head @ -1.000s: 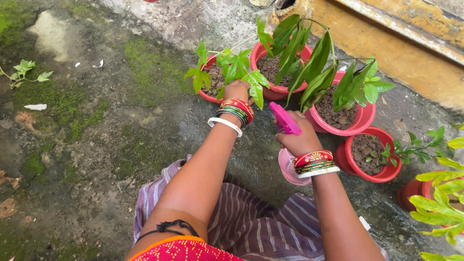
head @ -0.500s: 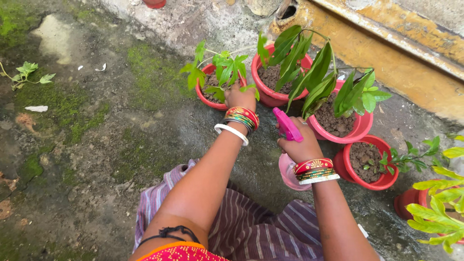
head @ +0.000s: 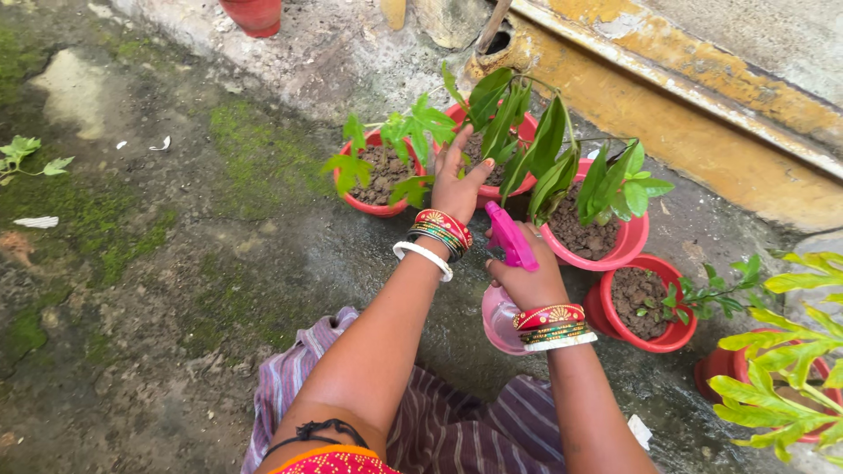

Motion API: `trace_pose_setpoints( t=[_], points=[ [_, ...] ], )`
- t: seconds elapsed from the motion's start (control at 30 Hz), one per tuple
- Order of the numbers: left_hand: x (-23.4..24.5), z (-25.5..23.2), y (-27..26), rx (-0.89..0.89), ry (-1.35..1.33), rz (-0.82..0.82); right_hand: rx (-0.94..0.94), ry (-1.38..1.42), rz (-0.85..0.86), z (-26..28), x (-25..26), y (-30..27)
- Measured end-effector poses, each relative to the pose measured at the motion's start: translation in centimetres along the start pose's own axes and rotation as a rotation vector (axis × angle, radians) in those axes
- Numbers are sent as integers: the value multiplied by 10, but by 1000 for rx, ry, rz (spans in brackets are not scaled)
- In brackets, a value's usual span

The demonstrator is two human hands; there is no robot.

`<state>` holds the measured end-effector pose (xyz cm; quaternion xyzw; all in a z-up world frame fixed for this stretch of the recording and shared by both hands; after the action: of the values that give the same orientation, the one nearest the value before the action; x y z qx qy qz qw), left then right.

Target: The person sprays water from a pink spray bottle onto the leaves and soil of several small potted plants sitting on a concrete floor. They touch the leaves and move the bottle between different pots.

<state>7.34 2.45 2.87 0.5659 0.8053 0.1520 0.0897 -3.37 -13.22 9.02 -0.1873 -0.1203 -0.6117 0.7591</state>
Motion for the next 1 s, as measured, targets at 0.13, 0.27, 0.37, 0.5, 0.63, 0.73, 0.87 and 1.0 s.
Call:
trace_pose_setpoints(
  t=[0.13,0.27,0.37,0.5,0.63,0.73,0.87,1.0],
  points=[
    [-22,-17,4,-28,-484,113,2,-20,-20,-6,4,0],
    [-24,-17,8,-86,-418,166,171,-145,-56,-4,3,4],
    [-13,1,16,-125,3,153,205,-185,-60,-5,-1,7],
    [-3,44,25,-6,-247,40,110,-133,-29,-6,-6,9],
    [23,82,28,94,-500,-335,62,-119,-11,0,-9,8],
    [47,81,21,132,-424,-452,56,-63,7,4,-10,6],
    [57,84,11,286,-423,-469,103,-37,13,11,-11,1],
    [53,103,2,479,-428,-308,110,-10,30,15,-14,-4]
  ],
)
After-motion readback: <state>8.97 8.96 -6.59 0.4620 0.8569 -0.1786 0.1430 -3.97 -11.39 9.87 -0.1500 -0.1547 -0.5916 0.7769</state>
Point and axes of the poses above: each hand's wrist, its own y-axis towards the middle knuckle, its own x-axis out of the back of the hand, z = x × y, the point moved 8 cm from there along y, towards the middle knuckle, and after that the axes turned 7 degrees about -x, right-handed, at the moved point
